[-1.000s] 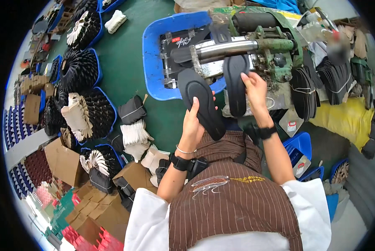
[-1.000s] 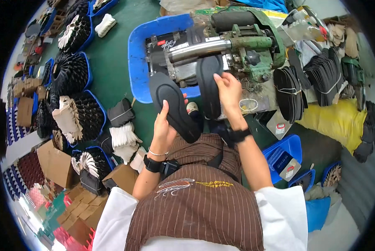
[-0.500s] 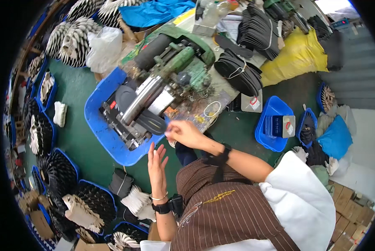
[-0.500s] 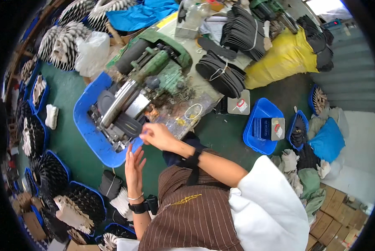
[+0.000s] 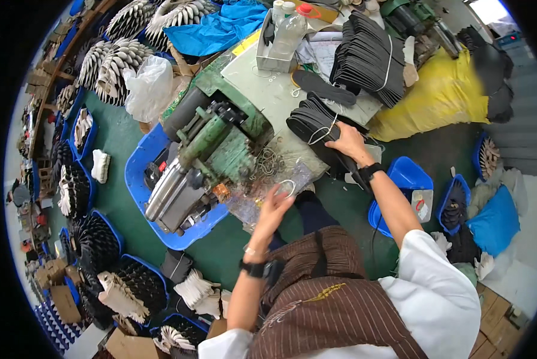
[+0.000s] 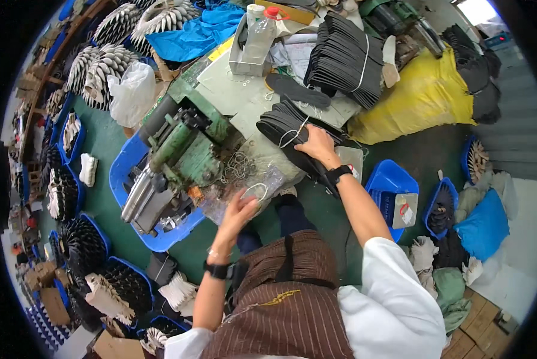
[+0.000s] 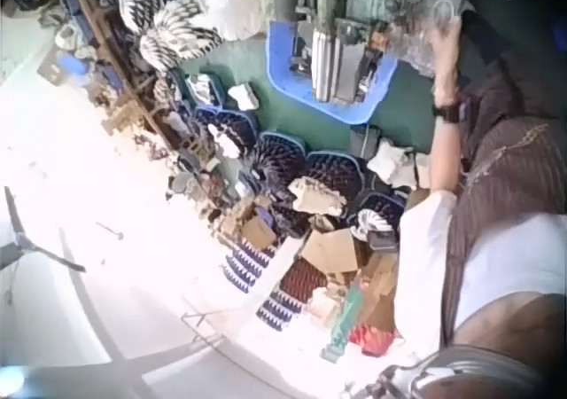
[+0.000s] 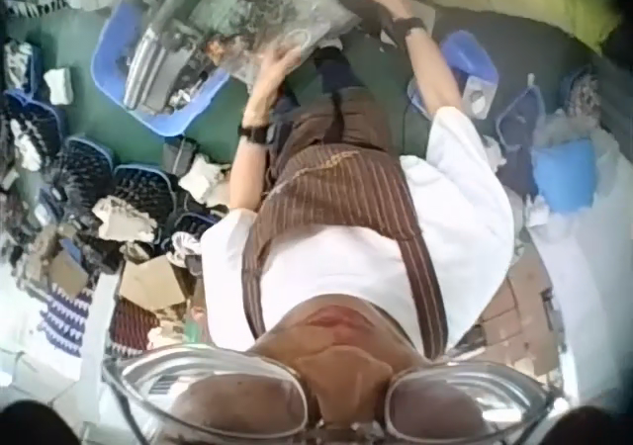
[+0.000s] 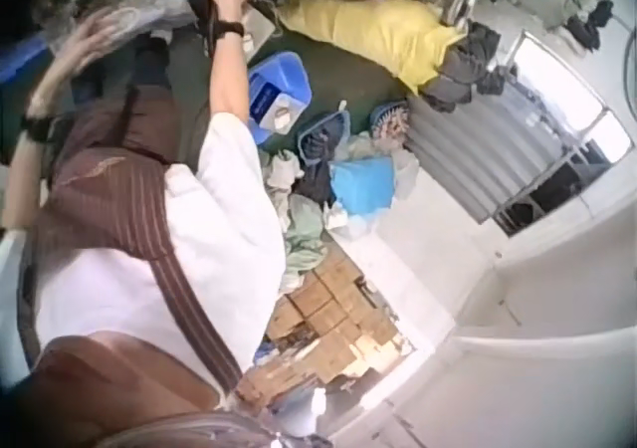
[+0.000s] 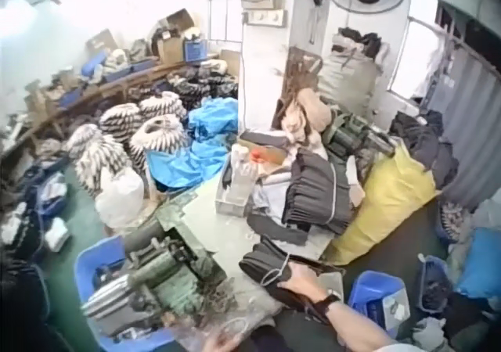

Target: The person gathers bundles of shoe insoles, pours liquid from a metal container into a machine, and then feeds the insoles through the machine's rollers one by one.

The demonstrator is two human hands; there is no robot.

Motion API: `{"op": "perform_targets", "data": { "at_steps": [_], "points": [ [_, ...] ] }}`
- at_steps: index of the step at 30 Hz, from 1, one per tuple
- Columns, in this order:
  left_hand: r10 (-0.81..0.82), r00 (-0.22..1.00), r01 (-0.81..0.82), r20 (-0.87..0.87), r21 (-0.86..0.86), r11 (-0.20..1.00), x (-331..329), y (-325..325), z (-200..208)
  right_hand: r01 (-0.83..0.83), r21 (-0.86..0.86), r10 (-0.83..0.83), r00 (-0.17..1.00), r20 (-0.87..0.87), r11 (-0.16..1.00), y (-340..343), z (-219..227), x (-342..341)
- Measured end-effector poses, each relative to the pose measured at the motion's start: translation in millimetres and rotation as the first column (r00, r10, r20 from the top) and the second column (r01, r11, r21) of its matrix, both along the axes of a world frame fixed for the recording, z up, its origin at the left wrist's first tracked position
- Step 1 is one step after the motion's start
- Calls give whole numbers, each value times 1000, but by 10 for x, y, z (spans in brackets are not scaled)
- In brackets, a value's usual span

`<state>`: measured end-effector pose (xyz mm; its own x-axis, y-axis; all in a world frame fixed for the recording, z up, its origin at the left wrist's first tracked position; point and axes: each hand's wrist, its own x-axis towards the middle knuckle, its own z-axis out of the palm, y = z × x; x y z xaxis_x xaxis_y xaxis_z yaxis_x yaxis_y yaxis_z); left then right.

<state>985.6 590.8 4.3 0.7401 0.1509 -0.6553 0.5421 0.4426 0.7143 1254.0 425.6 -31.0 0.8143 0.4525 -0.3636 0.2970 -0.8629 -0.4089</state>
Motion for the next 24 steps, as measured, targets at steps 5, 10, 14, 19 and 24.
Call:
{"op": "perform_targets", "data": {
  "at_steps": [5,10,14,19,24],
  "points": [
    [206,947,-241,248,117,963,1317,-624,-416,-40,345,133,959,-251,938,-179,4,236],
    [366,908,-400,206,156,903,1902,-766,-487,110,567,124,925,-358,816,-483,-67,460],
    [365,924,-381,112,341,859,1940,-846,-711,-73,478,214,945,-248,875,-494,158,616],
    [555,832,-443,-1,603,664,2034,-874,-983,-361,102,357,932,58,927,-889,352,1267],
    [538,841,-541,60,132,831,2057,-473,-1045,-341,-134,365,894,259,931,-1606,772,1563]
  ]
}}
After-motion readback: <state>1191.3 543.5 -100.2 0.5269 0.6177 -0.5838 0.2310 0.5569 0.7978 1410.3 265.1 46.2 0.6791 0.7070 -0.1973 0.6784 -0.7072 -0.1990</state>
